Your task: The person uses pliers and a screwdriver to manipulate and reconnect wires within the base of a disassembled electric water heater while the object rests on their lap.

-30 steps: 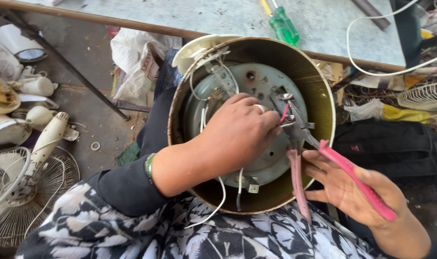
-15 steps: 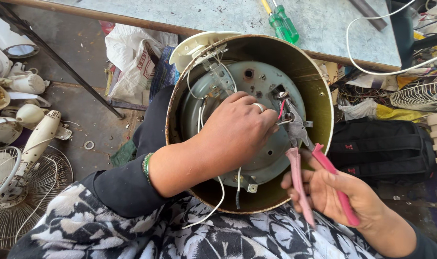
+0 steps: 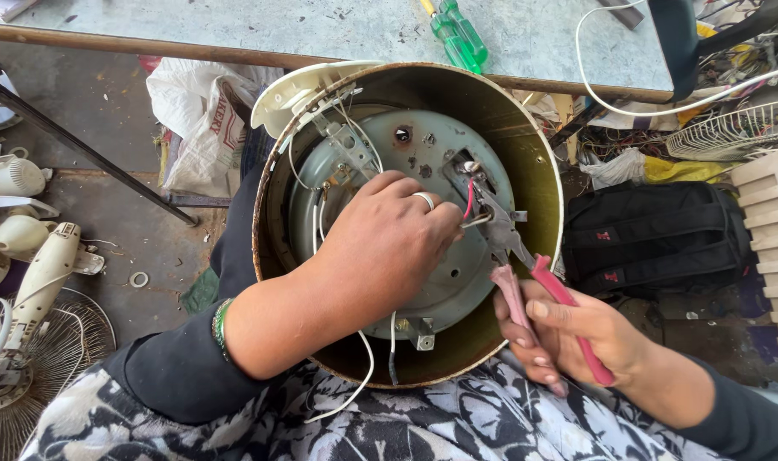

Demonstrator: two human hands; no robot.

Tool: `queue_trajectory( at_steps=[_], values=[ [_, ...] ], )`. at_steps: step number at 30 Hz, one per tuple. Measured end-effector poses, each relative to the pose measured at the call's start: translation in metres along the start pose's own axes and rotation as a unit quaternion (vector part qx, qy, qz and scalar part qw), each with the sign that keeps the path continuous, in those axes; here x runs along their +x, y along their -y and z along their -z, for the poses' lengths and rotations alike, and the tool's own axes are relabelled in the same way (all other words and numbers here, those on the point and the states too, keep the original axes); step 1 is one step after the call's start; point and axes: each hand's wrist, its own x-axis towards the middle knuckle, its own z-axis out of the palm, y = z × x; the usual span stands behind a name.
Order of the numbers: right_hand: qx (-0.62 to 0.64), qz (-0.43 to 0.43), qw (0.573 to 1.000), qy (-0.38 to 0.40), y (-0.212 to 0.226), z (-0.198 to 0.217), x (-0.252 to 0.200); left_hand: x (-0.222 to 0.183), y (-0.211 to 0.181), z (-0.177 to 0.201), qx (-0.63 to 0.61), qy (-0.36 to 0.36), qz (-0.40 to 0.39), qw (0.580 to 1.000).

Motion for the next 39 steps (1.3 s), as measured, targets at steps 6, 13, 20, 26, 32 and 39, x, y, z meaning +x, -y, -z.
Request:
queue_trajectory(
  at_steps=[6, 13, 20, 26, 32, 39],
  values=[
    [-0.302, -0.024, 0.948, -0.094, 0.005, 0.01, -0.015, 0.001, 0.006, 0.002, -0.012, 0.003, 0.004, 1.0],
    [-0.17, -0.065, 0.981, -0.061, 0.026, -0.004, -0.027, 0.002, 0.008, 0.004, -0.014, 0.002, 0.015, 1.0],
    [-0.029, -0.004, 0.998, 0.051, 0.033, -0.014, -0.031, 0.001, 0.005, 0.004, -0.032, -0.011, 0.017, 0.999],
    [-0.015, -0.003, 0.997, 0.079, 0.04, -0.016, -0.02, -0.001, 0.002, 0.008, -0.08, -0.03, 0.036, 0.996],
    [-0.042, 0.009, 0.994, 0.096, 0.046, -0.018, -0.009, -0.003, 0.003, 0.013, -0.11, -0.036, 0.033, 0.993],
    [-0.04, -0.002, 0.994, 0.106, 0.048, -0.013, -0.008, -0.003, 0.002, 0.013, -0.104, -0.044, 0.033, 0.993]
  ],
)
